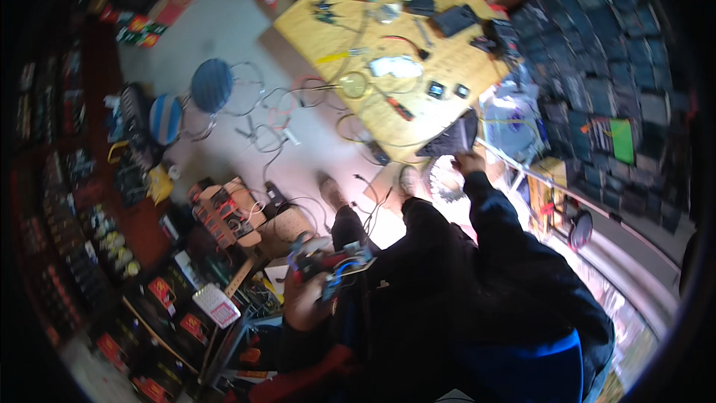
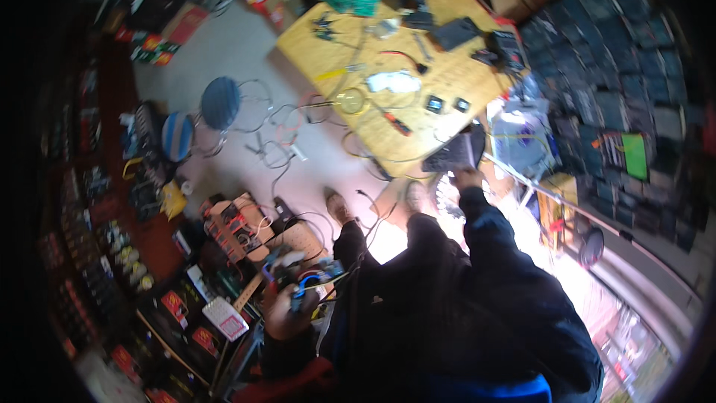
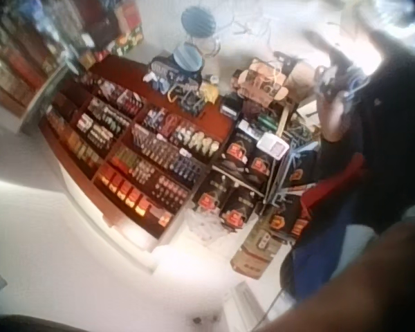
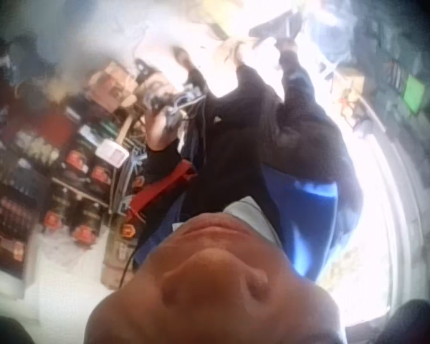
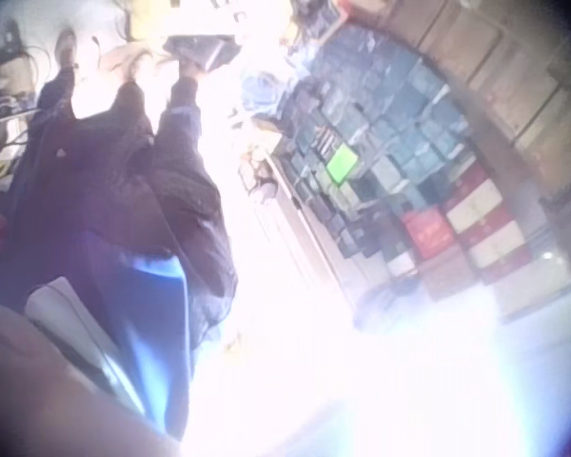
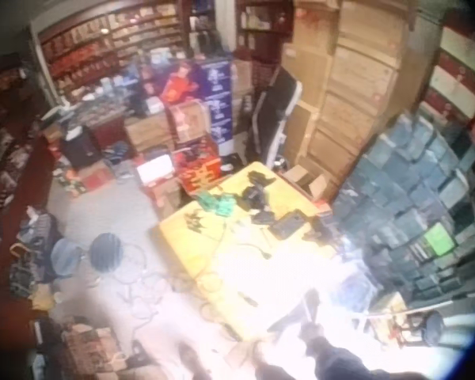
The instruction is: The person holds a circuit board and a multimeter, then walks into a workshop and sits on the floor. They use the multimeter probes to test points on the circuit board while occasionally using a magnifying glass to inspect components.
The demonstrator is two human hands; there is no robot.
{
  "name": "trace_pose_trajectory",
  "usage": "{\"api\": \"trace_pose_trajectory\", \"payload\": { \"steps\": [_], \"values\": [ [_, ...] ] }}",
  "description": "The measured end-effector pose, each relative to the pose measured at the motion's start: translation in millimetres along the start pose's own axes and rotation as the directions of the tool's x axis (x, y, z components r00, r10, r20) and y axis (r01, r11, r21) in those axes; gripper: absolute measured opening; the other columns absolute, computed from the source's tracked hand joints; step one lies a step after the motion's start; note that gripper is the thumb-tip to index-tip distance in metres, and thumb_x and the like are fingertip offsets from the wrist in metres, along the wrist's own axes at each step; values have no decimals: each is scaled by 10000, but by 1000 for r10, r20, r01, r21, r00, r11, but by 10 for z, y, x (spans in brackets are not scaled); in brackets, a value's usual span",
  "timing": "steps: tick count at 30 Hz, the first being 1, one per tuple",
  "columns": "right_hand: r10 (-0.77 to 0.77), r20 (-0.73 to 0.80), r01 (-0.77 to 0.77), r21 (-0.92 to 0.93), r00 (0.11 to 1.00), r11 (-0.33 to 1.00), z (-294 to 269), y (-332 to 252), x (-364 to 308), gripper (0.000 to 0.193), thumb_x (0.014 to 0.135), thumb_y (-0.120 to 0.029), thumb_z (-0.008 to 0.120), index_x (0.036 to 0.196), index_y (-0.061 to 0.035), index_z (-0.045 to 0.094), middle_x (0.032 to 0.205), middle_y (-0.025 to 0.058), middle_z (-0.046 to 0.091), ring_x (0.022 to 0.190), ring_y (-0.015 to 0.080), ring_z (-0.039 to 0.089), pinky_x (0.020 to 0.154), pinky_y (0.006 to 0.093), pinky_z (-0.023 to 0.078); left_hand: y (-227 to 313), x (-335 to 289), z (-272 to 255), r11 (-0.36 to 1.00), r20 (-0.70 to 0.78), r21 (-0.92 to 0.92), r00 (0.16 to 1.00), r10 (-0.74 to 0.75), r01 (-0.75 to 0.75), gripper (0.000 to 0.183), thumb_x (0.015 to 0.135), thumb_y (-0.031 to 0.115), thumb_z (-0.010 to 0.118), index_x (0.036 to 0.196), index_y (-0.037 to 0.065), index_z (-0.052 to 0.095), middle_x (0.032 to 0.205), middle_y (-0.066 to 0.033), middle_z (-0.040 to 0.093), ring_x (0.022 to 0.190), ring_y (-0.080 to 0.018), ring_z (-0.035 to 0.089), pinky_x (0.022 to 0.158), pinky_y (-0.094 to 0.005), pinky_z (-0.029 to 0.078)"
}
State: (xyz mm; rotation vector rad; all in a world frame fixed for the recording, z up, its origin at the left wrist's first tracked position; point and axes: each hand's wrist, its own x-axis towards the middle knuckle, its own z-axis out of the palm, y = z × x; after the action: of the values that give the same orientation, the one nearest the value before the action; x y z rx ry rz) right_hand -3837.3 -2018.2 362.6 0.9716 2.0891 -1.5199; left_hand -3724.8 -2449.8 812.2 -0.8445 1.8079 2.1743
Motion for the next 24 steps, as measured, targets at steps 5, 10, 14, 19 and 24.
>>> {"api": "trace_pose_trajectory", "payload": {
  "steps": [5,10,14,19,24],
  "values": [
    [241,57,-247,170,969,954,216,-45,-986,258,960,-27,601,1160,87,718,974,191,772,749,295,787,608,401,649,265,158,-735,938,166,-339,986,-11,67,680,993,143,694,1583,-8,389,1221,-237,699,658,-117,557,557,-246,405],
    [84,76,-83,-16,994,996,942,-800,-1614,274,996,-99,644,1193,78,712,986,168,780,795,265,788,660,377,653,631,234,-1546,924,56,-375,993,103,-75,733,997,278,755,1547,-64,412,1176,-223,725,580,-88,495,527,-246,367],
    [-103,272,97,36,957,995,1682,-1782,-2111,283,1027,-154,654,1191,63,732,969,148,790,800,218,779,689,304,610,1002,334,-2086,883,112,-448,971,212,-141,668,1032,284,703,1541,-44,421,1086,-164,706,607,-97,509,560,-255,393],
    [-227,388,205,99,893,974,2192,-2795,-2538,209,1021,-130,674,1108,47,745,940,101,773,796,175,728,740,297,571,1428,636,-2330,805,108,-566,952,286,-178,590,1043,257,712,1490,-41,468,915,-38,600,582,-64,474,548,-242,367],
    [-170,365,140,106,916,984,2525,-3040,-2380,180,1008,-108,685,1107,30,744,925,108,765,781,165,719,722,299,568,1874,1184,-2285,812,-8,-519,951,309,-269,531,1080,308,618,1460,-34,475,1039,-114,658,565,-102,476,526,-243,362]
  ]
}}
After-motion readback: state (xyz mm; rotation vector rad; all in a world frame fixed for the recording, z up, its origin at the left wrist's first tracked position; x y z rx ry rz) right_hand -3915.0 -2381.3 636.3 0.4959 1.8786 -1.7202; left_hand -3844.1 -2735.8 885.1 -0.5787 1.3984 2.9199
